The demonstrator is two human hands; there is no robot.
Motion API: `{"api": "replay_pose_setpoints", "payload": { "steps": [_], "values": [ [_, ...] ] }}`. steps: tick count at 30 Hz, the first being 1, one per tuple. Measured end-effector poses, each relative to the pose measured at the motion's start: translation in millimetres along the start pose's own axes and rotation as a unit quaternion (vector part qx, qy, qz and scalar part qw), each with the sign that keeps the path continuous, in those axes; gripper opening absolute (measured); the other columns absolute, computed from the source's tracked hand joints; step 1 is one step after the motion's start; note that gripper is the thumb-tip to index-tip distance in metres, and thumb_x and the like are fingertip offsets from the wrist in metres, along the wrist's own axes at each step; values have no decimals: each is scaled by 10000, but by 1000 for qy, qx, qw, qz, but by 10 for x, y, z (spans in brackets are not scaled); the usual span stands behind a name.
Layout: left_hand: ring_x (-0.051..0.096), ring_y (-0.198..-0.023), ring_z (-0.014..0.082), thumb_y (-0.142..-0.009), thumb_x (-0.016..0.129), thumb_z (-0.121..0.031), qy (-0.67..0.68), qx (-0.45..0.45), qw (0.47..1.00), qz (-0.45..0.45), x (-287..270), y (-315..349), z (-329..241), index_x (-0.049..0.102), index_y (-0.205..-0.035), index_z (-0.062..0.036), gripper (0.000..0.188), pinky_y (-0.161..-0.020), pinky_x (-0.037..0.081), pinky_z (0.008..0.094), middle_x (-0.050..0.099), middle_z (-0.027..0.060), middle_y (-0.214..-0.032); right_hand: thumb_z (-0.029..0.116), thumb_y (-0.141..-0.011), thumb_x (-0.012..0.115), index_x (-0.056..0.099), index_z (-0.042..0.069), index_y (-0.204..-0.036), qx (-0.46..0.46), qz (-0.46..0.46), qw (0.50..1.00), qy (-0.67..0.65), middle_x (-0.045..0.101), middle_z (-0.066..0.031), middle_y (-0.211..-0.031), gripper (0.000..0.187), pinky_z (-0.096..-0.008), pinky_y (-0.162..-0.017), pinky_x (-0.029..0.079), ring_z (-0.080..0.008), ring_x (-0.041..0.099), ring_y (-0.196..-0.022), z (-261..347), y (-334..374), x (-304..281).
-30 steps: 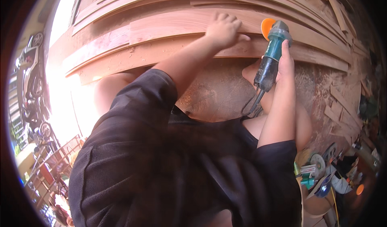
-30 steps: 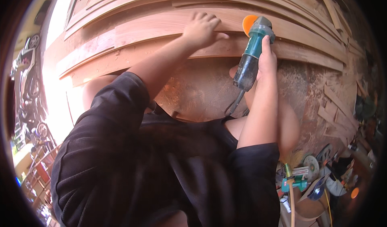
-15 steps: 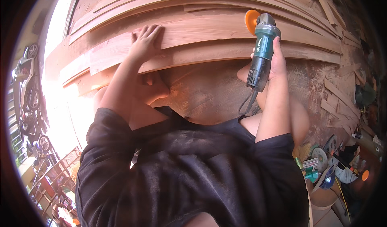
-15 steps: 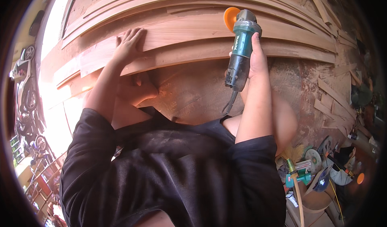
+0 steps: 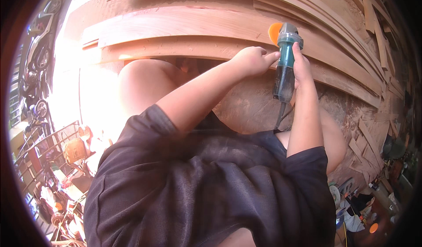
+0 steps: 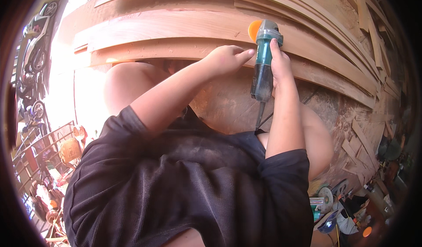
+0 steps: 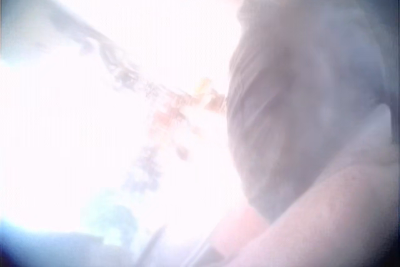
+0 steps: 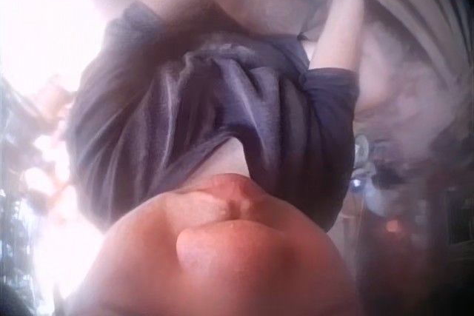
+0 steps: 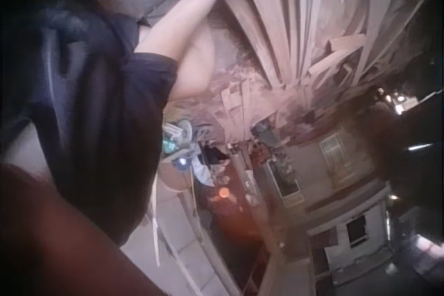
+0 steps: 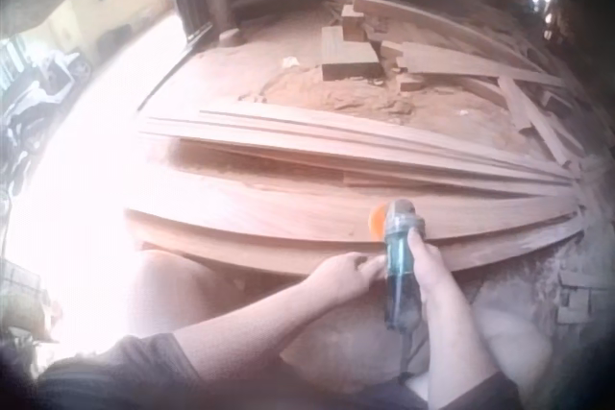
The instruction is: The person uses a handheld electric sander to smooth the surface of wooden planks. They replace the sanding disc midway through the task and continue sanding different sections of the wood.
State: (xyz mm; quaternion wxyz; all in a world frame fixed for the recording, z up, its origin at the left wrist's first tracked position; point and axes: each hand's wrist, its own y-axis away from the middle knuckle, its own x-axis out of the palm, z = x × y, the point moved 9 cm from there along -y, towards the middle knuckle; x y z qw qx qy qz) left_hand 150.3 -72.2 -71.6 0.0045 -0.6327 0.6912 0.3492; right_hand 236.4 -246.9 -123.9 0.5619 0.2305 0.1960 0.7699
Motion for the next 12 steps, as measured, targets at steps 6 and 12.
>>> {"api": "replay_pose_setpoints", "payload": {
  "steps": [6, 12],
  "values": [
    [603, -1279, 366, -999, 471, -767, 323, -138, 935, -51, -250, -54, 597, 536, -1472, 94, 984, -1078, 470, 451, 630, 281, -1380, 612, -1028, 622, 687, -136, -1177, -36, 91, 984, 146, 713, -169, -1103, 765, -336, -856, 531, -184, 651, -979, -142, -252, 1185],
    [376, -1493, 355, -1015, 493, -744, 481, -256, 825, -148, -920, 762, 987, 386, -1639, -213, 826, -1190, 305, 597, 333, 127, -1701, 639, -986, 663, 708, -102, -1120, -17, 226, 962, 154, 739, -141, -934, 754, -340, -739, 585, -197, 712, -806, -94, -106, 2601]
  ]
}}
